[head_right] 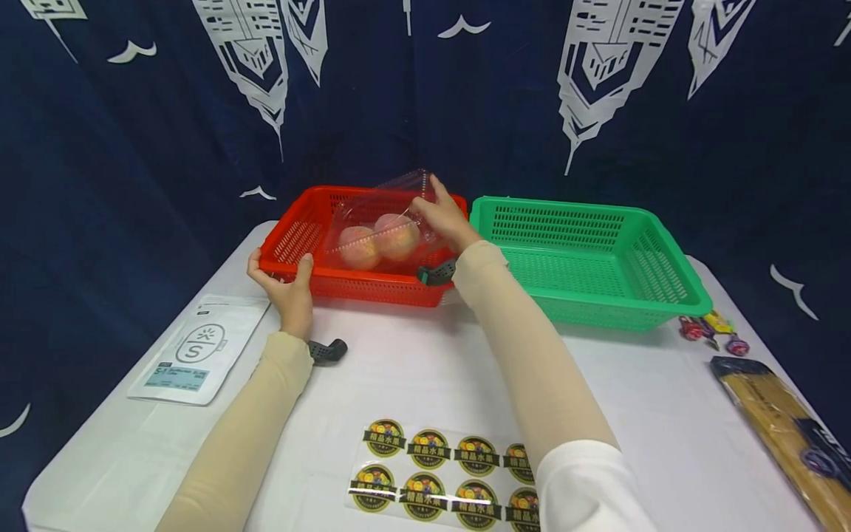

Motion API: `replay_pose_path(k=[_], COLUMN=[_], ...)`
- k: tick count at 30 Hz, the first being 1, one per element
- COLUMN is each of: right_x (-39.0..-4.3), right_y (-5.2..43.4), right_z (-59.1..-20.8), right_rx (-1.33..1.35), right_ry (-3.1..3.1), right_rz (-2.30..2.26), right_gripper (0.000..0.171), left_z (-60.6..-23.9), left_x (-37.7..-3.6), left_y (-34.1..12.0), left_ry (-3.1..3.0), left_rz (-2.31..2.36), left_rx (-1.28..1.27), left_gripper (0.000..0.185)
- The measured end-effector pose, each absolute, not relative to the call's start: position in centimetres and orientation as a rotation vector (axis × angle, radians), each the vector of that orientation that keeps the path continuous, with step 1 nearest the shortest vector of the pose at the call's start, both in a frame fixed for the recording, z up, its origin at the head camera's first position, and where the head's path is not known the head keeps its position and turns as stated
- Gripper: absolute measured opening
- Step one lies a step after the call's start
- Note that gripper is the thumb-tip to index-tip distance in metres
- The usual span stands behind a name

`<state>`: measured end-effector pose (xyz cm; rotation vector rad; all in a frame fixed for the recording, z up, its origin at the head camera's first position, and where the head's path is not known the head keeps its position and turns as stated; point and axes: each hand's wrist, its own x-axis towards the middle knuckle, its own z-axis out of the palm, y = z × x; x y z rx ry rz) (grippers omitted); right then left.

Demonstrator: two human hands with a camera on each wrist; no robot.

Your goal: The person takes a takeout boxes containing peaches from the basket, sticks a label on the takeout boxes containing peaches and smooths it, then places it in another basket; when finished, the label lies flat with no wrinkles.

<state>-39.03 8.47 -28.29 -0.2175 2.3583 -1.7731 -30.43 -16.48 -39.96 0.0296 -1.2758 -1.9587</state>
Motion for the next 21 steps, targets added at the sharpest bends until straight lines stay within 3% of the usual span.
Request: replay_pose_path(k=[21], right_x=[-38.1], right_y=[14.2], right_z=[-23.4], right_rx=[-0.196], right_ry=[2.334], right_rz=[-1.685], right_gripper=[0.087], left_z=[-41.3], left_x=[-31.6], left_y=[-16.8], left_ry=[-1.320], left_rz=[-1.909], left_rx=[0.082], left_gripper=[0.083])
